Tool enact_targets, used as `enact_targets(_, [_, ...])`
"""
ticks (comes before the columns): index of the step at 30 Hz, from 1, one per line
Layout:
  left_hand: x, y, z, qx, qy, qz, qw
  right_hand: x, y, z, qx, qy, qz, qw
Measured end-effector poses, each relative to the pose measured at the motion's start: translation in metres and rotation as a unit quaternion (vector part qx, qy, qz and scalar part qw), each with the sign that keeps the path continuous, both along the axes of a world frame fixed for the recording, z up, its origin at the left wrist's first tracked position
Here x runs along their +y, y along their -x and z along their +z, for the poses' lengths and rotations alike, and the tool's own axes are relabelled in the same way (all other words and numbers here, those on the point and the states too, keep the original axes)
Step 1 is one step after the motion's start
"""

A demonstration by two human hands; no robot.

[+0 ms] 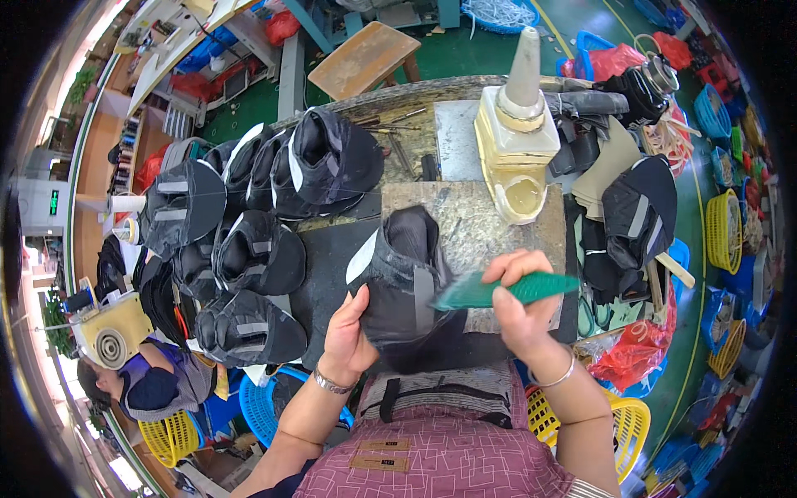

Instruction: The person applies adhesive to shoe parts one at a time using a plastic applicator tool, then sorts and stacks the shoe pieces on the workbench and into a basket.

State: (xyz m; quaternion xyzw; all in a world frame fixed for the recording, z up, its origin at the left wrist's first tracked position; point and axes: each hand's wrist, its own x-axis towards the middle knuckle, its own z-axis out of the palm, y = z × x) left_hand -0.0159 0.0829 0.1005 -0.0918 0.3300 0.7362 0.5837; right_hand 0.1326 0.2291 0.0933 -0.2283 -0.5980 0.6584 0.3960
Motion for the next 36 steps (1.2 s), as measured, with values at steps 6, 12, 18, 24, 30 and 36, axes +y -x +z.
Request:
enact_targets(6, [-0.006,0.012,0.005,-0.026,0.000,0.087,0.996,-0.048,-0.004,-0.012,-0.097,-0.101,-0.021,0.990])
enact_targets(12, [-0.028,0.153,0.040,0.149,-0.103,0.300,0.937,-0.022,-0.002,0.000,-0.032,-0.007,-0.145,0.989])
enact_targets(18, [-0.084,0.298,-0.012,0.150,0.056,0.283,0.946,-0.017,-0.031,-0.027,-0.154,0.090,-0.151,0.972])
enact_targets(24, [-0.142,0.316,-0.002,0.196,0.242,0.421,0.852,0.033,-0.134,-0.020,-0.440,-0.139,-0.294,0.837])
enact_targets(30, [-0.015,0.145,0.023,0.545,0.068,0.307,0.777,0.113,-0.198,-0.027,-0.624,-0.412,-0.323,0.580])
enact_targets(36, [0.085,-0.040,-0.013,0.384,-0.032,-0.209,0.899,0.160,-0.229,-0.028,-0.592,-0.206,-0.359,0.691])
